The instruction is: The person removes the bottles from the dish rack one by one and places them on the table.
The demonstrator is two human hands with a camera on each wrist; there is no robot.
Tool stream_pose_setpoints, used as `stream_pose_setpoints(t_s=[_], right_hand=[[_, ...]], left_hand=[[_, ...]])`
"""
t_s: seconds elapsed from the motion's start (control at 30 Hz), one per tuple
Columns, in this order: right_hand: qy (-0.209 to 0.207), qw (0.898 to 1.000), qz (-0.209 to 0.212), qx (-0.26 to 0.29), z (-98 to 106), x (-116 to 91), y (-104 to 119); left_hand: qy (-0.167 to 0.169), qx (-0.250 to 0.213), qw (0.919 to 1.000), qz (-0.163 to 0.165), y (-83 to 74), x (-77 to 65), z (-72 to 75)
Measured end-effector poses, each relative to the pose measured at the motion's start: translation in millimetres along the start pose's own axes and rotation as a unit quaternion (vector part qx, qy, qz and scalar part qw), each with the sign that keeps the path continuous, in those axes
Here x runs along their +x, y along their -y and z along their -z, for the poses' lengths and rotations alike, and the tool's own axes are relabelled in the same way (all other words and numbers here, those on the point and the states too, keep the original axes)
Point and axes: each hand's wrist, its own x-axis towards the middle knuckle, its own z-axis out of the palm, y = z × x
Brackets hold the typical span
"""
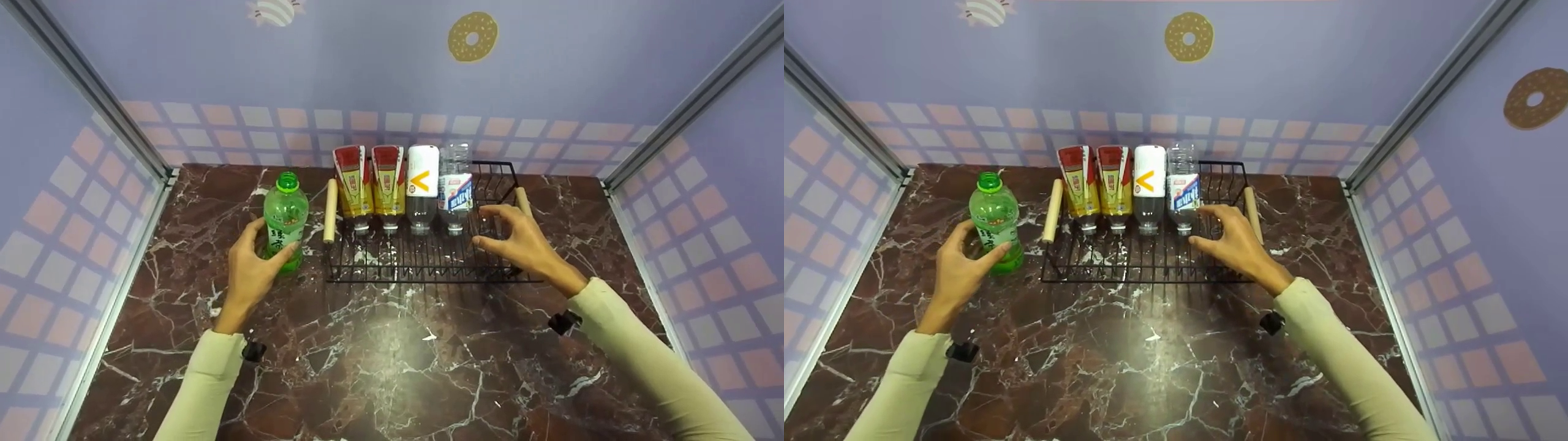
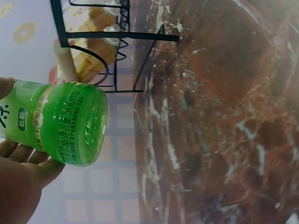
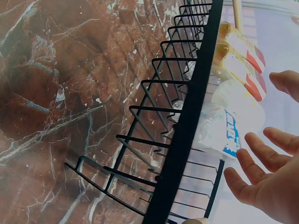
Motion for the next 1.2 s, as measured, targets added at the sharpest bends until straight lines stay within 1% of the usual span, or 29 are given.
stream_pose_setpoints(t_s=[0.17, 0.3, 0.53, 0.67, 0.8, 1.0, 1.2], right_hand=[[-0.004, 1.000, -0.011, 0.003, -1.5, 2.2, -5.0], [-0.002, 1.000, -0.027, 0.010, -0.5, 4.1, -7.1], [0.004, 0.998, -0.052, 0.031, 3.6, 10.5, -11.7], [0.006, 0.997, -0.062, 0.039, 4.0, 15.2, -13.0], [0.003, 0.997, -0.065, 0.046, 3.3, 19.0, -13.9], [-0.002, 0.997, -0.066, 0.050, 1.9, 21.5, -16.9], [-0.006, 0.997, -0.063, 0.053, -0.2, 23.2, -21.1]], left_hand=[[-0.016, -0.044, 0.9986, 0.024, 15.1, 2.8, -6.4], [-0.026, -0.057, 0.9974, 0.035, 25.0, 5.0, -12.9], [-0.037, -0.060, 0.9957, 0.059, 41.1, 9.8, -24.0], [-0.046, -0.058, 0.9953, 0.062, 48.7, 13.6, -27.4], [-0.053, -0.055, 0.9948, 0.068, 55.0, 17.7, -30.6], [-0.051, -0.038, 0.9942, 0.086, 62.2, 26.6, -34.1], [-0.058, -0.045, 0.9931, 0.091, 69.0, 37.8, -36.3]])
